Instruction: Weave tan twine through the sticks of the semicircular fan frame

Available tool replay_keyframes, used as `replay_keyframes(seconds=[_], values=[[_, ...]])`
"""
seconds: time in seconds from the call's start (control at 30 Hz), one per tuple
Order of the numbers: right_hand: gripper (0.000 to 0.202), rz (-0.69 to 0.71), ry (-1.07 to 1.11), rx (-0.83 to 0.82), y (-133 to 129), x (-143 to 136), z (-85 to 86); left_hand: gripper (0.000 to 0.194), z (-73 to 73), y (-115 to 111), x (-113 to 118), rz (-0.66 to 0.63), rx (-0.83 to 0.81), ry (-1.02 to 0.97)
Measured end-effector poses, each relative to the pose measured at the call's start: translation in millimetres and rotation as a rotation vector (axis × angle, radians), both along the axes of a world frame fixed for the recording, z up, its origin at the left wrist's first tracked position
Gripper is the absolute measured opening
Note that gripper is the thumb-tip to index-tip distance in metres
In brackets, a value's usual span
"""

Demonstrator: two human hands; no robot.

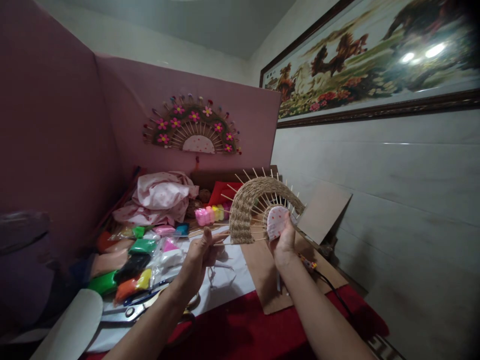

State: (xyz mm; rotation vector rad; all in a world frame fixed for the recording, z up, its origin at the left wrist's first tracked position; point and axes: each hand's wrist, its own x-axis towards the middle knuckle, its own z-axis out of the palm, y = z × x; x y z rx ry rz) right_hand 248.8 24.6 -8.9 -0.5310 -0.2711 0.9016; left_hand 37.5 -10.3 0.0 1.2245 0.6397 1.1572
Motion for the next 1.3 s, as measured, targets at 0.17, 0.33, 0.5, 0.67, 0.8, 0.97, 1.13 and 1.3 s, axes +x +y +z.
replay_keyframes(seconds=[0.17, 0.33, 0.5, 0.67, 0.8, 0.97, 1.13, 1.3], values=[[0.028, -0.018, 0.022, 0.005, 1, 1, -1.8, 0.048, -0.6, -1, 2, 0.031, 0.005, 0.025], [0.032, -0.058, 0.020, 0.002, 2, 0, -1.4, 0.033, 0.2, -6, 6, 0.160, 0.023, 0.094], [0.031, -0.085, 0.025, 0.005, 6, 4, -1.7, 0.033, -0.9, -3, 6, 0.231, 0.011, 0.109], [0.032, -0.105, 0.032, 0.016, 8, 6, -1.3, 0.028, -3.3, 5, 1, 0.315, 0.102, 0.166], [0.032, -0.116, 0.015, 0.022, 6, 3, 0.4, 0.020, -4.1, 6, -2, 0.470, 0.394, 0.408], [0.034, -0.144, -0.026, 0.032, 5, 2, 2.3, 0.019, -3.3, 3, -6, 0.664, 0.553, 0.765], [0.036, -0.140, -0.018, 0.036, 5, 3, 3.3, 0.022, -4.2, 7, -9, 0.636, 0.445, 0.823], [0.038, -0.180, -0.015, 0.038, 4, 2, 4.1, 0.019, -0.6, 3, -9, 0.718, 0.440, 0.956]])
